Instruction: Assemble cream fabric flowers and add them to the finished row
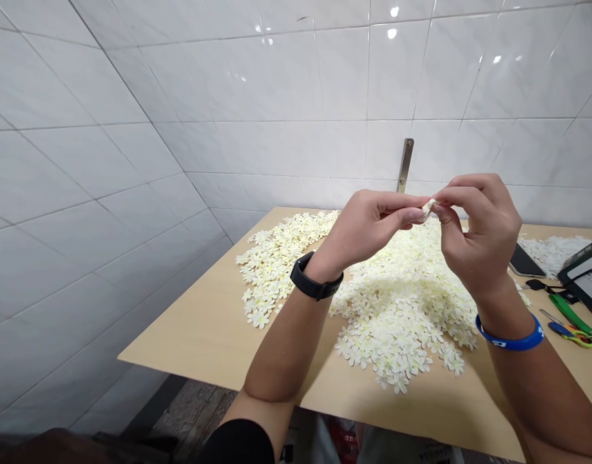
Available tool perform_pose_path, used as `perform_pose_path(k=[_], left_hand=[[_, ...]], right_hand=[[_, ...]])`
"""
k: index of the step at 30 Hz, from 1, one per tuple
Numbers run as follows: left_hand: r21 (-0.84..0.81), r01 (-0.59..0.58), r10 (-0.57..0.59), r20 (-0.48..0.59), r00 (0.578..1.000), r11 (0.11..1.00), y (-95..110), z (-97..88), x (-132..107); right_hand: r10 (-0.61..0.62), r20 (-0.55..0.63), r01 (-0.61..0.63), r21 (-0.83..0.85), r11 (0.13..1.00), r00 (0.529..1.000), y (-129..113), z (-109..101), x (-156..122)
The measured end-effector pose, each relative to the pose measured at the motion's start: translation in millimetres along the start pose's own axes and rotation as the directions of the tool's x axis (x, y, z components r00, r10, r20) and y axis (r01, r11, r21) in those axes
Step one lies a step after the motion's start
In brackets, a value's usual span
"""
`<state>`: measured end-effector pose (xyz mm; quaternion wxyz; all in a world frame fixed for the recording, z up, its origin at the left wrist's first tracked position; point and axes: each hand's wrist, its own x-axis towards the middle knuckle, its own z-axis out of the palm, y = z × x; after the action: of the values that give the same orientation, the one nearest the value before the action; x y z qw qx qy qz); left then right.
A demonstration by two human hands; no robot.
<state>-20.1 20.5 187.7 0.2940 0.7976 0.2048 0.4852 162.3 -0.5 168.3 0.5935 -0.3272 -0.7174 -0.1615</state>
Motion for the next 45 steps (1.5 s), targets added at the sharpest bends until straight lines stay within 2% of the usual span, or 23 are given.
perform_pose_path(k=[3,5,7,9,12,14,16,20,23,25,29,32,37,41,45], left_hand=[[0.091,0.012,-0.012,-0.001,1.0,0.996,2,-2.8,-1],[0.187,0.004,-0.004,0.001,1.0,0.982,3,-1.7,-2],[0.266,-0.033,0.033,0.004,0.999,0.963,2,1.4,-2],[0.296,-0.091,0.091,0.011,0.996,0.951,0,5.4,-1],[0.276,-0.161,0.168,0.001,0.986,0.947,-7,10.6,1],[0.241,-0.194,0.201,-0.004,0.98,0.951,-10,12.3,1],[0.18,-0.214,0.211,0.033,0.977,0.96,-12,12.2,1],[0.079,-0.157,0.146,0.126,0.981,0.984,-7,8.6,0],[0.127,-0.091,0.083,0.071,0.994,0.988,-4,7.8,-1],[0.197,-0.07,0.066,0.028,0.997,0.978,-4,8.9,0],[0.239,-0.084,0.087,0.0,0.996,0.967,-7,11.4,1],[0.168,-0.113,0.109,0.029,0.994,0.979,-9,12.8,0],[0.085,-0.163,0.166,-0.024,0.986,0.983,-12,19.2,1],[0.062,-0.154,0.151,0.045,0.987,0.986,-11,17.3,1],[0.134,-0.074,0.062,0.093,0.994,0.988,-3,5.5,-1]], right_hand=[[-0.14,0.086,0.147,-0.082,0.986,0.986,0,-3,0],[-0.191,0.087,0.2,-0.109,0.974,0.978,0,-2,-1],[-0.194,0.046,0.197,-0.077,0.977,0.98,0,1,-1],[-0.138,0.011,0.138,0.015,0.99,0.99,1,3,0],[-0.052,0.028,0.048,0.135,0.99,0.998,4,2,3],[-0.058,0.04,0.05,0.173,0.984,0.997,6,0,5],[-0.071,0.037,0.064,0.159,0.985,0.997,7,-5,8],[-0.138,0.04,0.135,0.055,0.989,0.99,8,-13,11],[-0.216,0.038,0.214,0.054,0.975,0.976,7,-13,10],[-0.229,0.046,0.225,0.073,0.972,0.972,5,-10,9],[-0.193,0.049,0.188,0.095,0.978,0.98,0,-5,7],[-0.151,0.006,0.15,0.108,0.983,0.988,-1,-4,7],[-0.045,-0.028,0.049,0.168,0.985,0.999,6,0,5],[-0.026,-0.043,0.033,0.166,0.986,0.999,9,-3,5],[-0.166,0.108,0.166,0.011,0.986,0.98,7,-12,8]])
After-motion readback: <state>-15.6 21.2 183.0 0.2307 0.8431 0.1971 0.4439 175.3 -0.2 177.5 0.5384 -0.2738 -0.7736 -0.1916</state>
